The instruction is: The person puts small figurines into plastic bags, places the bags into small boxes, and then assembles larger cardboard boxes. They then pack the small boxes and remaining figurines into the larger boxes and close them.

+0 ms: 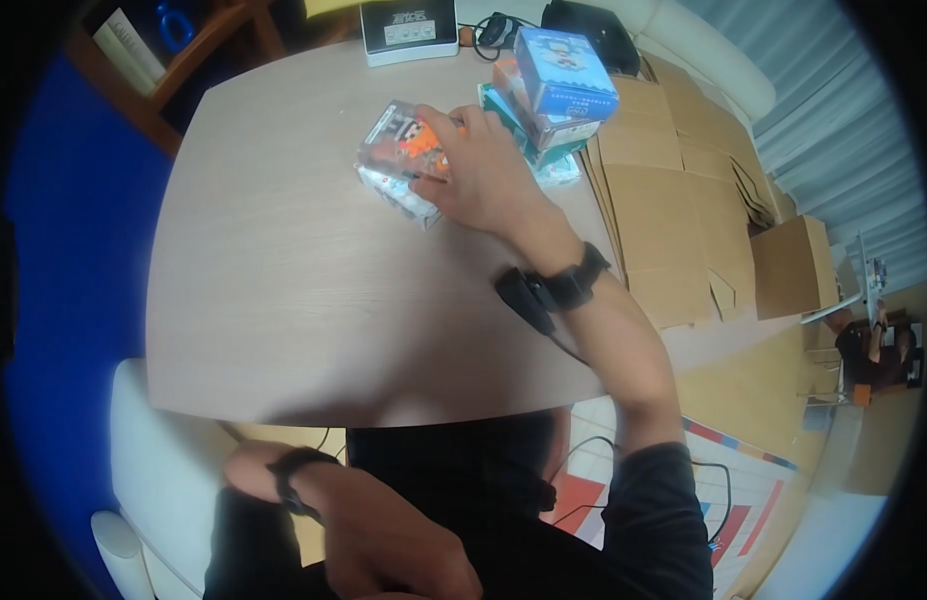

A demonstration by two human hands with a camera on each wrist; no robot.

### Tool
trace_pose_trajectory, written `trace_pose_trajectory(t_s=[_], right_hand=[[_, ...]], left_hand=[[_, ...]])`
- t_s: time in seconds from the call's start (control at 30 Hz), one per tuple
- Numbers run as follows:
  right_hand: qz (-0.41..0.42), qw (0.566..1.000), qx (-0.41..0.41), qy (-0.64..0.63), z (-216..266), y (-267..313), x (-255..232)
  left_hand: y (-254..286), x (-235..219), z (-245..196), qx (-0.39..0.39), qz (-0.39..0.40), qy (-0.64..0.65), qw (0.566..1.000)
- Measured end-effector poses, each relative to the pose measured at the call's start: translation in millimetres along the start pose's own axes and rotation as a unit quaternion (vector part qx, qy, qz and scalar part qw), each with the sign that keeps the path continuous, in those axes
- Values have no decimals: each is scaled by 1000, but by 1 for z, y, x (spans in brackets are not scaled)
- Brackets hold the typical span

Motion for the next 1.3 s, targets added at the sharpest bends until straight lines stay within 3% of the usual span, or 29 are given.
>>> trace_pose_trajectory(t_s=[0.07,0.13,0.17,0.2,0.3,0.4,0.43,0.53,0.57,0.67,1.07,1.3], right_hand=[[-14,998,-22,-64,4,14,-9],[-8,993,-22,-116,11,29,-20],[-5,990,-22,-142,13,35,-24],[-9,987,-32,-155,14,41,-28],[-21,979,-58,-196,16,53,-34],[-25,970,-85,-226,17,61,-32],[-23,969,-101,-223,19,64,-29],[-24,961,-127,-246,26,70,-28],[-27,957,-133,-256,26,71,-30],[-21,937,-129,-325,18,73,-27],[-22,939,-111,-326,7,78,-21],[-92,947,-181,-249,10,76,-28]], left_hand=[[17,-23,-27,-23,-102,-109,989],[51,-60,-70,-20,-320,-279,905],[76,-79,-84,-24,-418,-459,784],[109,-99,-86,58,-592,-405,694],[178,-133,-102,152,-723,-432,517],[180,-143,-86,63,-724,-390,566],[168,-143,-80,46,-684,-367,628],[168,-136,-69,31,-682,-316,659],[175,-137,-67,40,-691,-318,648],[188,-139,-62,130,-684,-181,695],[198,-150,-45,149,-701,-160,679],[199,-151,-42,137,-690,-171,690]])
Point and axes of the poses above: each hand's wrist, its own y-axis away from the middle knuckle, its own x-axis out of the palm, z = x × y, the point moved 6 cm from there along -y, towards the middle knuckle, and after that the axes turned 6 degrees about x, right-handed, at the moved point
